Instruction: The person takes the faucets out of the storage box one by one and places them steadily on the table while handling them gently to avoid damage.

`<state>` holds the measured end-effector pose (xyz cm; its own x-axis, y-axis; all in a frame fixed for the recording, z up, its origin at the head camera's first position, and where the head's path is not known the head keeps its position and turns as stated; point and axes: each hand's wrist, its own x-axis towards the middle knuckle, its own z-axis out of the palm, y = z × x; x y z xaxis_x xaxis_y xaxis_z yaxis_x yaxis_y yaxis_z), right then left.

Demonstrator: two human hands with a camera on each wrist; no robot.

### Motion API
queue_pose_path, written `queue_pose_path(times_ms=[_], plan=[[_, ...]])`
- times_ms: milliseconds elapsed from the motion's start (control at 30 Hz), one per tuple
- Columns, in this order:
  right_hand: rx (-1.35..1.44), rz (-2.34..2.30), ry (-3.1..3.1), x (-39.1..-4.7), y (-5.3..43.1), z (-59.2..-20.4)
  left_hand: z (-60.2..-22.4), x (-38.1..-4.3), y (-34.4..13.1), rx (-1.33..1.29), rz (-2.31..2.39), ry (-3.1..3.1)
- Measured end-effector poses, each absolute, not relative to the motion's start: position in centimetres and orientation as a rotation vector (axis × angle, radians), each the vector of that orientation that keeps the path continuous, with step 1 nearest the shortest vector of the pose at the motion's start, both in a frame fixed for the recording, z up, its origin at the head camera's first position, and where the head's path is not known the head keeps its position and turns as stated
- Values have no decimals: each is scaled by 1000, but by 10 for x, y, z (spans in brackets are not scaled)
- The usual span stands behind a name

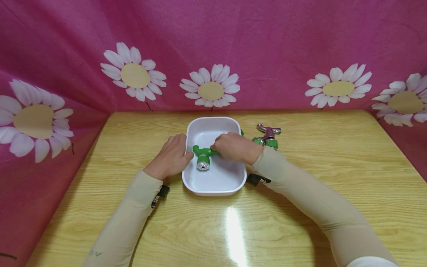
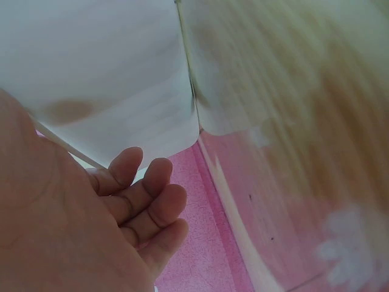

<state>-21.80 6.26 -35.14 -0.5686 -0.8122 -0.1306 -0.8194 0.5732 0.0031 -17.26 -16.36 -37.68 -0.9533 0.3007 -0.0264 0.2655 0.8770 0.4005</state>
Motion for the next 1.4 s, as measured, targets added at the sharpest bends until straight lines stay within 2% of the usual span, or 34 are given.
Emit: queue_pose_path(times_ms=[1400], plan=[[-1417, 148, 2720, -201, 69, -360, -379, -173, -165, 408, 617, 2933]])
